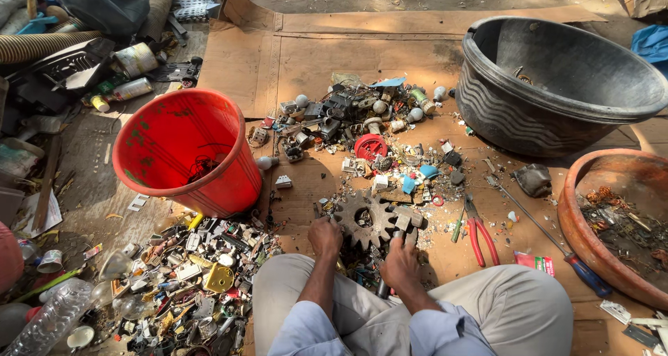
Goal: The person sits on a cardboard sheet and uses a hammer and pliers to break apart and dismantle small electronic components. They repeatedly strike a metal object held in their left hand with a hammer in their right hand, occasionally using pliers to pull or adjust parts. Debris from the dismantled items accumulates on the cardboard around them.
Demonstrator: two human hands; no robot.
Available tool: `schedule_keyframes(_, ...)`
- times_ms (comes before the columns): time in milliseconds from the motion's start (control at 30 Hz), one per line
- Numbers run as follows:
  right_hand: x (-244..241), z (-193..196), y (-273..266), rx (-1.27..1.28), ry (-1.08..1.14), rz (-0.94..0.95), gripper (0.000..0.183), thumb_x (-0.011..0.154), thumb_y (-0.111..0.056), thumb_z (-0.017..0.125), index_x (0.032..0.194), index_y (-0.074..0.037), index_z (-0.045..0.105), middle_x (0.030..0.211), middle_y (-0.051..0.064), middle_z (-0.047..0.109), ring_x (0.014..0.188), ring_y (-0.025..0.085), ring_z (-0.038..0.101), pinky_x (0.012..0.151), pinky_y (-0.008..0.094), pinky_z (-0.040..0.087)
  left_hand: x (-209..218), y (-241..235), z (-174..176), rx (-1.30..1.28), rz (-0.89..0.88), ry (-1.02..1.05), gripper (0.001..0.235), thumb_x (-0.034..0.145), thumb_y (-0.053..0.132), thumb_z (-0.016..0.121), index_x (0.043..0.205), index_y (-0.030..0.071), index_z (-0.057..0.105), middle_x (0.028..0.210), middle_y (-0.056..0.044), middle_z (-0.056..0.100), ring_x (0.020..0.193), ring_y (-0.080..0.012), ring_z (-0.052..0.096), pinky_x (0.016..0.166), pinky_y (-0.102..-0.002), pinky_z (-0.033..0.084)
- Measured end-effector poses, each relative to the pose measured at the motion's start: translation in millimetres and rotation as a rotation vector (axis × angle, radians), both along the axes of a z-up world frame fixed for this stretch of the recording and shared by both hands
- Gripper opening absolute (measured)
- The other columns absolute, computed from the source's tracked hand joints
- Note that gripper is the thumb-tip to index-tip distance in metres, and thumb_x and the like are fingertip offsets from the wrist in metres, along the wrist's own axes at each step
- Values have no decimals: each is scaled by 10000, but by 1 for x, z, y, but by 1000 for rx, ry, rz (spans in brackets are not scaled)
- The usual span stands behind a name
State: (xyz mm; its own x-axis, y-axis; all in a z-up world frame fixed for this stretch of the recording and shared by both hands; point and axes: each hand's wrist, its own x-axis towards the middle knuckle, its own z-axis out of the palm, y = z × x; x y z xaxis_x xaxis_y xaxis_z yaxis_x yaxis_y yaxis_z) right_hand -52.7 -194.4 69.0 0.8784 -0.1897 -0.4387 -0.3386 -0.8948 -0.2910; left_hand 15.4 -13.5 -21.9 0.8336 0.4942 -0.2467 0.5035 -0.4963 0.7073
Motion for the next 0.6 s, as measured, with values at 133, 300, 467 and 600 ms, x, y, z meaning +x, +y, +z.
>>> schedule_keyframes(133, -2, 13, 7, 391, -425, 187, 360, 974, -224, 614, 1309, -92, 615, 1311, 153, 606, 1115, 314, 668, 994, 430, 520, -10, -7, 6, 3, -61, -235, 221, 878, 203, 696, 986, 45, 807, 1009, -197, 745, 869, -333, 727, 865, -450, 566)
schedule_keyframes(300, 16, -5, 0, 699, -540, 534, 343, 996, -148, 602, 1312, -28, 659, 1332, 192, 666, 1251, 352, 627, 1073, 425, 465, -29, -8, 14, 24, -339, -437, 220, 866, 190, 718, 1023, 75, 819, 1008, -176, 761, 899, -309, 733, 886, -405, 568)
schedule_keyframes(467, 22, -15, -4, 656, -334, 436, 342, 952, -196, 637, 1249, -29, 671, 1246, 171, 708, 1183, 308, 672, 1014, 395, 507, -26, -6, 35, 71, -478, -361, 171, 844, 204, 747, 975, 128, 827, 897, -148, 738, 809, -315, 701, 785, -437, 555)
schedule_keyframes(600, 23, -23, -2, 612, -303, 390, 341, 945, -199, 655, 1240, -28, 673, 1198, 167, 729, 1147, 310, 692, 986, 390, 517, -32, -10, 49, 95, -526, -382, 138, 873, 191, 731, 924, 100, 820, 846, -130, 715, 778, -292, 687, 759, -439, 562)
